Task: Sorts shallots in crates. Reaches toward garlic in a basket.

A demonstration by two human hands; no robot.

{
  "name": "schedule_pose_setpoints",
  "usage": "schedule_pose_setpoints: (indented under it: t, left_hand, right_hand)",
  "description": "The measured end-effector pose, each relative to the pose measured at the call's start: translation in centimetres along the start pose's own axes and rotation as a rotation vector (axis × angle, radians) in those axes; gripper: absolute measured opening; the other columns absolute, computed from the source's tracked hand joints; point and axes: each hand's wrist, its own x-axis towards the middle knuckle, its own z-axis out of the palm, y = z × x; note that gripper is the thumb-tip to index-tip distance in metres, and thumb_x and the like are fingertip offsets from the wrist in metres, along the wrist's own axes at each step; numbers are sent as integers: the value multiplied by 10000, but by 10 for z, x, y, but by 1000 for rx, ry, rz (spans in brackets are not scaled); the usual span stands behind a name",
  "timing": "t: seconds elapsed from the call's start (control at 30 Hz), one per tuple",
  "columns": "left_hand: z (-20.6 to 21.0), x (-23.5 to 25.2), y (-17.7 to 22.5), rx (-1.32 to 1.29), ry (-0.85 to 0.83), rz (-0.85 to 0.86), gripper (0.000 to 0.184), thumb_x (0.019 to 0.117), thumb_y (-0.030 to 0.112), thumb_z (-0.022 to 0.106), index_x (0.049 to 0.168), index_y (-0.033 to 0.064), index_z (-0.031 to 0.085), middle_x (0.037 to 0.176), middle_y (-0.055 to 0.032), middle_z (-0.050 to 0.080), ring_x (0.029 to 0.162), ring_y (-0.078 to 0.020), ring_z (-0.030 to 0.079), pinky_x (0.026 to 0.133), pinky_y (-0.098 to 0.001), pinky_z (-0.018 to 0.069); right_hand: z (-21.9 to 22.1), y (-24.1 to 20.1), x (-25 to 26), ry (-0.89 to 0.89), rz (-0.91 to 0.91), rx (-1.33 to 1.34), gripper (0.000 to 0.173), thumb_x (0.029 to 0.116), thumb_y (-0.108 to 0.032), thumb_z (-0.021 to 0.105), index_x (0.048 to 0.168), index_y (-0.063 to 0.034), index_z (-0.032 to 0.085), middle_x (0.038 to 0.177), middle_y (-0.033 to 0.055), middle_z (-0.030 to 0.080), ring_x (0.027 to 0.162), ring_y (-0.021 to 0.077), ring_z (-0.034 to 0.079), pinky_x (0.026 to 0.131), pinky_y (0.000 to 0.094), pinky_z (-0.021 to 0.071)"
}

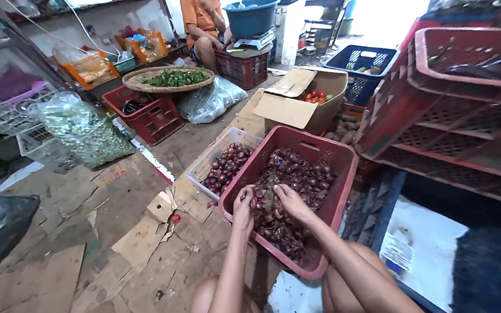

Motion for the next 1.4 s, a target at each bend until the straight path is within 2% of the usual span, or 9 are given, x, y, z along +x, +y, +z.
schedule_pose_setpoints:
  t: [0.13, 0.37, 0.57, 0.67, 0.77, 0.87, 0.9, 1.1, 1.4]
  left_hand:
    - [0, 0, -8, 564, -137, 60, 432, 979, 280, 683, 1376, 110, 652, 1449, -157, 535, 1299, -225, 545, 1062, -382, 487]
    - [4, -3, -24, 500, -223, 48, 330, 1012, 257, 631, 1226, 13, 686, 1399, -159, 550, 1242, -182, 561, 1039, -337, 487]
    - [7, -7, -4, 156, -194, -201, 439, 1079, 401, 471, 1243, 31, 641, 979, -79, 682, 745, -123, 630, 650, -289, 547]
    - [4, -5, -5, -6, -222, -174, 376, 1091, 337, 462, 1242, 26, 609, 885, -66, 662, 660, -111, 610, 580, -254, 537]
    - [4, -4, -4, -19, -198, -91, 300, 1074, 224, 502, 1289, 33, 587, 864, -62, 631, 612, -101, 571, 553, -248, 521]
    - [3, -4, -3, 53, -187, -22, 317, 1057, 194, 547, 1315, 13, 587, 965, -91, 641, 647, -117, 579, 569, -264, 526]
    - [3, -3, -5, 97, -173, 0, 326, 1052, 201, 562, 1316, 13, 600, 1054, -100, 648, 700, -120, 593, 601, -267, 532]
    - [8, 2, -18, 527, -40, 200, 262, 963, 189, 710, 1166, 23, 726, 1329, -139, 600, 1186, -173, 599, 985, -330, 530]
    - [10, -3, -12, 558, -54, 301, 330, 905, 275, 790, 1212, 165, 744, 1316, -64, 607, 1209, -164, 580, 982, -326, 528]
  right_hand:
    - [-5, -1, -1, -96, -154, -121, 462, 1113, -394, 404, 1363, -55, 593, 1102, 111, 692, 956, 148, 671, 900, 366, 547]
    - [-7, 5, -7, -95, -162, -201, 416, 1113, -377, 415, 1159, -61, 681, 856, 38, 660, 739, 105, 622, 731, 325, 540]
    - [-5, -5, -11, -169, -232, -77, 411, 1097, -389, 459, 979, -61, 677, 766, 1, 596, 657, 74, 554, 649, 287, 497]
    - [5, -13, -15, -132, -231, 313, 325, 1097, -257, 482, 885, -58, 628, 643, -41, 495, 516, 43, 429, 502, 220, 393]
    - [3, -10, -8, 141, -201, 129, 251, 1059, -219, 552, 926, -55, 686, 712, 25, 615, 568, 97, 551, 552, 273, 488]
    - [-15, -1, 1, 88, -78, -253, 434, 1035, -198, 583, 1461, -130, 533, 1320, 184, 607, 1138, 289, 656, 990, 471, 550]
    - [-15, 0, 1, 68, -74, -227, 390, 1060, -232, 549, 1433, -125, 588, 1337, 175, 621, 1181, 279, 643, 1020, 466, 528]
    - [4, -17, -8, -26, -116, 320, 333, 1065, -231, 582, 1350, -71, 644, 1183, 102, 722, 950, 161, 726, 844, 319, 613]
    - [-3, -22, -1, -22, 113, 747, 435, 1096, -402, 457, 1203, -29, 653, 969, 84, 689, 735, 134, 629, 681, 266, 547]
